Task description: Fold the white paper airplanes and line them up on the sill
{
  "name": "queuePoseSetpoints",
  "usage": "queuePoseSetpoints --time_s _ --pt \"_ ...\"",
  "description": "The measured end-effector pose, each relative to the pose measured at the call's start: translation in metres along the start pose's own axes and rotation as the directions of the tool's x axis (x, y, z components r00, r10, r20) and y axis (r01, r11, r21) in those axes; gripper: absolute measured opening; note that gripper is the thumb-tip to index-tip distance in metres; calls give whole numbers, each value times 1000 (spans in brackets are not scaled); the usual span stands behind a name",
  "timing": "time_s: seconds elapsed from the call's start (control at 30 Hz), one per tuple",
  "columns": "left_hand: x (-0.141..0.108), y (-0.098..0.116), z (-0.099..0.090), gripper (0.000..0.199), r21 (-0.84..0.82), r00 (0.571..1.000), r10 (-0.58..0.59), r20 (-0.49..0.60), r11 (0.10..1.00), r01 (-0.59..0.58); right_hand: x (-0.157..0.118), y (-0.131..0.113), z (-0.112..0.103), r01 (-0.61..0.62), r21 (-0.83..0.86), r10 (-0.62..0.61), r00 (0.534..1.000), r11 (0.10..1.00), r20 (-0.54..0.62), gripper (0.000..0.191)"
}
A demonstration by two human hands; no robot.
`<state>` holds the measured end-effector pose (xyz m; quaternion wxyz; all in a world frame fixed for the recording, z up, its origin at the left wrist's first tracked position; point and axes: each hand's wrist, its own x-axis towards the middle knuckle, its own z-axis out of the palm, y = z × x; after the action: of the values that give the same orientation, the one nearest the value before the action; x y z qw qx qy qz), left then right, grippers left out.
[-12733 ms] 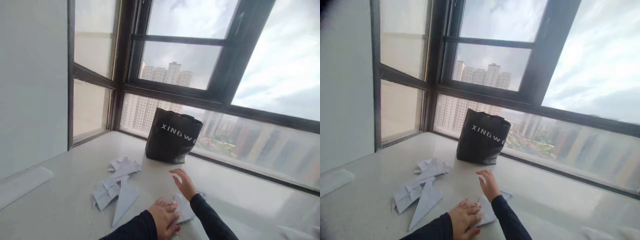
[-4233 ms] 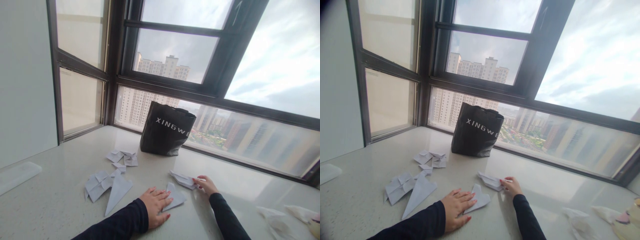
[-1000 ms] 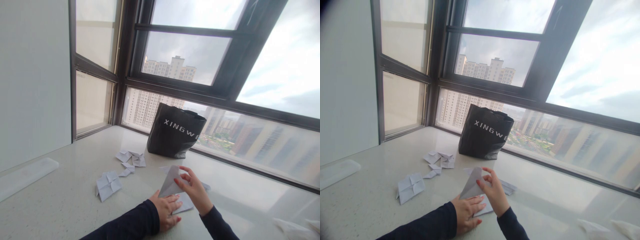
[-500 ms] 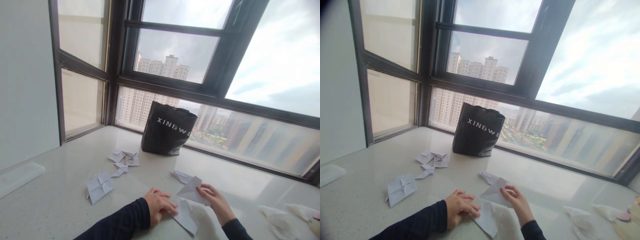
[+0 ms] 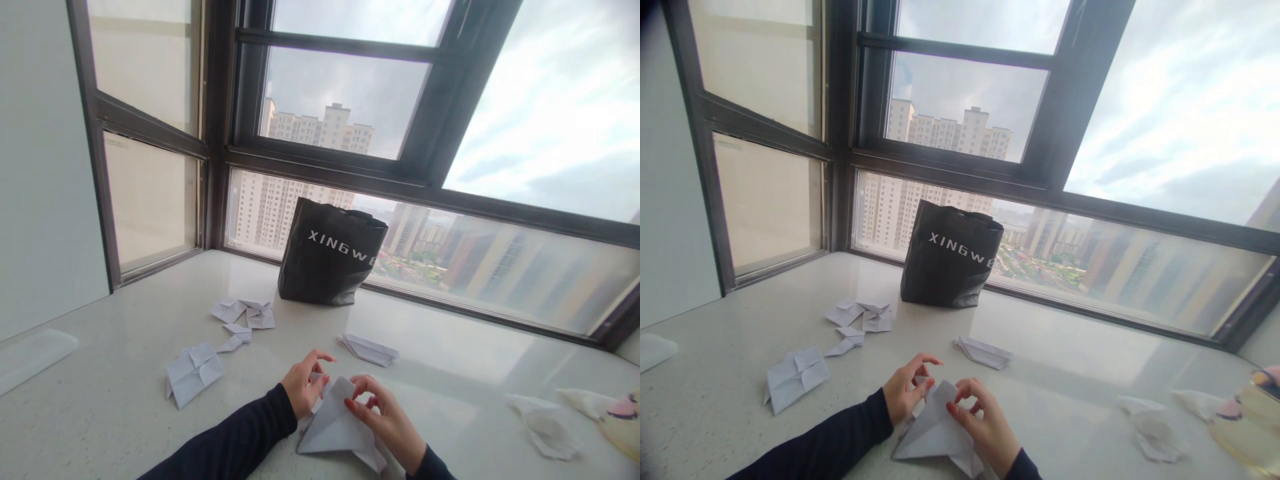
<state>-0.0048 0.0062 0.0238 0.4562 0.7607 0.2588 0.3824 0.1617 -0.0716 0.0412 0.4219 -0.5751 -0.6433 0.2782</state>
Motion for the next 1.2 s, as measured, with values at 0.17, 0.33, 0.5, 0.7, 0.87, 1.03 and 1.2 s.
queuePoseSetpoints --time_s 0.17,0.33,0.5,0.7,0.87,1.03,1.2 --pt "1 2 -4 24 -27 973 -100 -208 995 96 10 15 -40 -78 122 112 948 989 -299 35" --pt "0 6 -4 25 118 992 -80 -100 989 92 15 54 -69 -213 104 237 875 972 -423 37" --pt "1 6 -5 26 236 995 -89 -49 967 98 15 68 -65 -345 -333 207 899 878 -386 30" --pt "1 8 -6 22 275 992 -124 -36 953 129 13 57 -64 -398 -673 143 904 624 -402 24" --pt "0 9 -3 21 132 989 -116 -87 983 127 10 59 -67 -403 -663 101 890 631 -445 32" --pt "0 7 -3 20 -5 983 -118 -140 993 118 6 34 -55 -236 -730 -213 859 641 -465 36" --pt "2 6 -5 22 -83 970 -120 -210 991 105 -3 -5 -16 180 -760 -203 977 625 65 19"
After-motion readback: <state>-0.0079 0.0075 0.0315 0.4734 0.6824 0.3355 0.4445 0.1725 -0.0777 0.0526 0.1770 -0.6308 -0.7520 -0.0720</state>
